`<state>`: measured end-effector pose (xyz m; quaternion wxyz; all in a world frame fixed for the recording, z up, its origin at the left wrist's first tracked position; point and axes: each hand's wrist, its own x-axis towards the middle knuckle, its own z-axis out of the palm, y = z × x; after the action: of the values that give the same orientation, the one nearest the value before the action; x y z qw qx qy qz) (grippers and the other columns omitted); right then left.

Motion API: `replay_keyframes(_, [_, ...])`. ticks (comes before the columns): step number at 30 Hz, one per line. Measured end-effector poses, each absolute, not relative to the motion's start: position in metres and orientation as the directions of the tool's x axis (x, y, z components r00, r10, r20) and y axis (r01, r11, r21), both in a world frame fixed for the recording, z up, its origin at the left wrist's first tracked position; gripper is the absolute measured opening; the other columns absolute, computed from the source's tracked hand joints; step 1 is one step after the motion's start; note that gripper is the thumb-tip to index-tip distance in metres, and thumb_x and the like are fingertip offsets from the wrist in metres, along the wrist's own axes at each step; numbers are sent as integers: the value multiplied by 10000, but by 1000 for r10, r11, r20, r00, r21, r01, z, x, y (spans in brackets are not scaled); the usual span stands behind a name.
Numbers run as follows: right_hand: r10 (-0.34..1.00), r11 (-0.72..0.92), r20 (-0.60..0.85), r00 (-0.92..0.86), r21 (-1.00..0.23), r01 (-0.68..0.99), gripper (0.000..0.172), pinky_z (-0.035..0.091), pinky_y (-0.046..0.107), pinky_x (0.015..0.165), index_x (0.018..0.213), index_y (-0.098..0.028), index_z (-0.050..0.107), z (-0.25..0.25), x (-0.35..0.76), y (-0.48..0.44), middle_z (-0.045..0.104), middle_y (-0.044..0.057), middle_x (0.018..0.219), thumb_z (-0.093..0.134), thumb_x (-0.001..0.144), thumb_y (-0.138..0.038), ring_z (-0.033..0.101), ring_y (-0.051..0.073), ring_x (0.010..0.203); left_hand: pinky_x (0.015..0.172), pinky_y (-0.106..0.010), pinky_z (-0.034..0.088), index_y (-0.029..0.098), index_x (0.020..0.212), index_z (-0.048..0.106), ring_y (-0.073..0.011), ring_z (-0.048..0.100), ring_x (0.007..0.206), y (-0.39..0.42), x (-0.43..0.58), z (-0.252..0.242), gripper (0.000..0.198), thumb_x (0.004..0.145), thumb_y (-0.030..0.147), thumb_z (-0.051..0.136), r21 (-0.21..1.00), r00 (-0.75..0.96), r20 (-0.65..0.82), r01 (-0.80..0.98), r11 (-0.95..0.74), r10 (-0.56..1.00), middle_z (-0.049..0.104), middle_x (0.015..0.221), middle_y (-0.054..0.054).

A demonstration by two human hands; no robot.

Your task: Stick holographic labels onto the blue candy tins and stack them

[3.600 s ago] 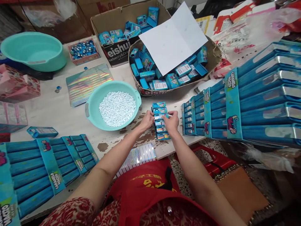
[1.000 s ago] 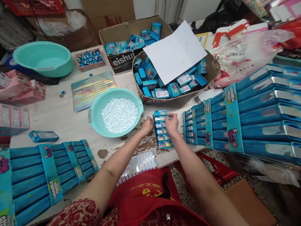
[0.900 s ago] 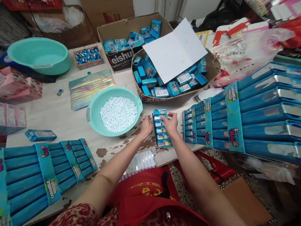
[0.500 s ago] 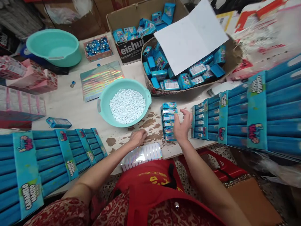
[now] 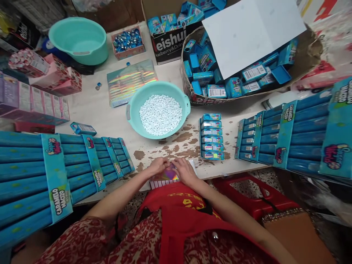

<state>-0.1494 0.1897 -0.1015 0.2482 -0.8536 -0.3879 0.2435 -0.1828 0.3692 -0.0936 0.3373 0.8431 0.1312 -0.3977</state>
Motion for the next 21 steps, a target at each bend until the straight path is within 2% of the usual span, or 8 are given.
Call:
replay_keyframes(4, [818,-572,-303,489,-526,629,338,438,420,869,1216,-185,551,-98,-154,188,554,118,1210,520,879,-201,476,277,1091,571,-221,320,158,828,679,-151,530,677,367,-181,-97,251,787,307,481,428,645,-764,520,-739,11,632,698,-14])
replay_keyframes(8, [832,-547,-275,482,-552,629,229,427,392,892,1074,-190,613,-99,-155,185,517,98,1277,579,848,-194,465,262,1125,560,-219,314,163,830,696,-147,536,679,364,-178,-97,241,786,278,489,385,623,-781,548,-743,54,638,696,-8])
replay_keyframes(13, [795,-589,-270,544,-558,584,24,429,316,758,855,-188,607,-91,-151,186,638,71,907,595,835,-183,550,218,889,615,-235,361,178,835,690,-166,568,730,360,-178,-98,232,803,273,481,341,624,-774,552,-761,106,657,732,-19])
replay_keyframes(15, [750,-623,-267,605,-590,513,40,418,294,708,803,-195,586,-82,-145,182,631,52,818,585,834,-170,556,203,815,699,-263,393,178,839,681,-194,580,821,357,-180,-95,226,811,277,481,344,667,-730,545,-765,147,669,796,-42])
replay_keyframes(16, [718,-633,-248,651,-623,461,55,414,285,692,788,-197,575,-75,-141,179,629,48,809,577,837,-171,558,195,796,755,-280,401,176,863,674,-206,577,883,355,-180,-91,230,818,286,477,387,714,-680,541,-747,166,673,856,-55])
replay_keyframes(18, [649,-617,-202,733,-704,352,70,407,270,666,773,-200,558,-61,-131,170,623,38,788,559,841,-184,560,180,760,842,-303,403,175,987,637,-211,556,992,347,-176,-82,279,842,324,451,587,814,-559,524,-617,160,655,1021,-77])
replay_keyframes(20, [591,-573,-179,786,-780,253,81,405,260,641,756,-200,546,-47,-117,161,615,25,743,548,837,-204,558,166,710,853,-298,420,177,1107,567,-195,553,1016,335,-168,-70,354,831,378,471,808,876,-479,468,-358,63,620,1121,-85])
replay_keyframes(21, [560,-554,-176,809,-807,207,88,406,256,629,748,-199,543,-40,-110,157,611,19,724,544,833,-219,556,159,686,826,-288,435,172,1098,556,-184,569,972,329,-162,-64,371,811,399,497,861,883,-469,452,-232,-18,629,1087,-81])
